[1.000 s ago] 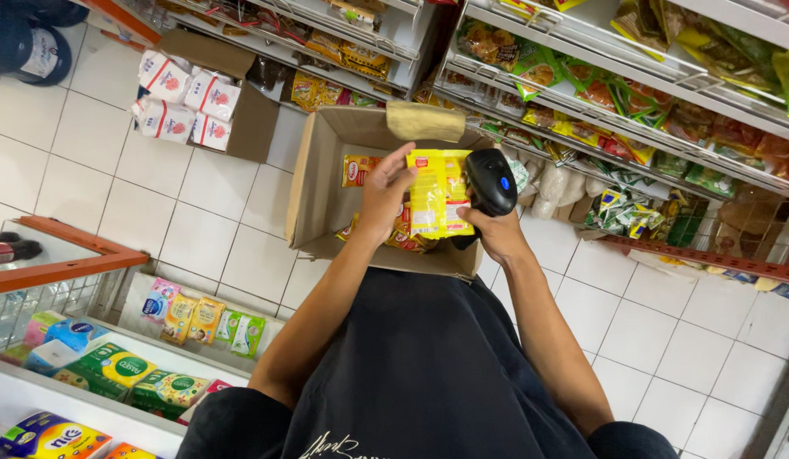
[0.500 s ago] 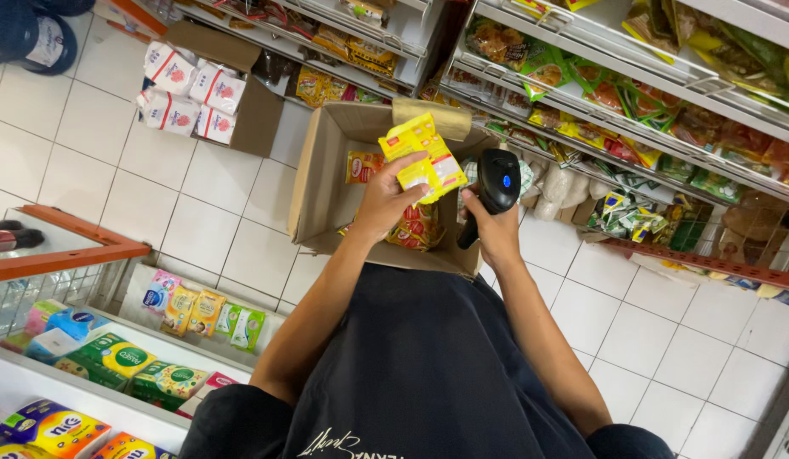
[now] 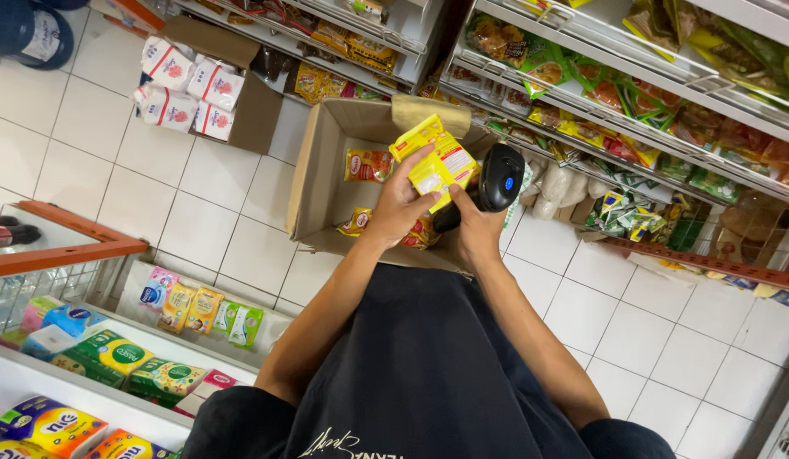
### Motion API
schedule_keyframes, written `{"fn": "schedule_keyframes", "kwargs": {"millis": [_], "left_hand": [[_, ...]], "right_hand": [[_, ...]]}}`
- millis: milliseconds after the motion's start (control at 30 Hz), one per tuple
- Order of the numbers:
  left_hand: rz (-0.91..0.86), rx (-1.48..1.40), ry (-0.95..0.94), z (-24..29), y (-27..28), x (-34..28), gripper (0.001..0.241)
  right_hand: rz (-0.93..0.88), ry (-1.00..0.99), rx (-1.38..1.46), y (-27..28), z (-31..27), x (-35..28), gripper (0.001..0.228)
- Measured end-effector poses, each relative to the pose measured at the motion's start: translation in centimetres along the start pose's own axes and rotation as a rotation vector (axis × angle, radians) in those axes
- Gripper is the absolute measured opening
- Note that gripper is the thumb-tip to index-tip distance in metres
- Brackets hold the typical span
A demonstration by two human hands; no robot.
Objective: The person scans seasoning packets with a handheld barcode scanner and places them into a cardboard box on the floor.
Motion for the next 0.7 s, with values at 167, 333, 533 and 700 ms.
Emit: {"fn": "schedule_keyframes", "kwargs": {"millis": [167, 333, 533, 700], "left_hand": [[-0.068, 0.107, -0.044, 1.5, 0.7, 0.2, 0.084], [-0.023, 0.29, 0.005, 3.3, 1.7, -0.1, 0.089], [-0.041, 0.402, -0.013, 4.6, 0.7, -0.3, 0.091], [0.003, 0.45, 0.022, 5.0, 0.0, -0.3, 0.087]], "right_hand": [[-0.143, 0.021, -0.194, 0.4, -1.3, 0.3, 0.029], [-0.572, -0.17, -0.403, 1.7, -4.8, 0.3, 0.019], [-0.86, -0.328, -0.42, 2.1, -6.7, -0.7, 0.018], [-0.876, -0.336, -0.326, 2.0, -7.2, -0.8, 0.016]]}}
Point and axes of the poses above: each hand's wrist, its own x-axis towards the middle knuckle, its own y-axis out of the back of the hand, z = x × y, the point moved 2 cm from there along x, towards the middle knuckle, and after that the axes turned 10 degrees about y, right-handed, at the moved point
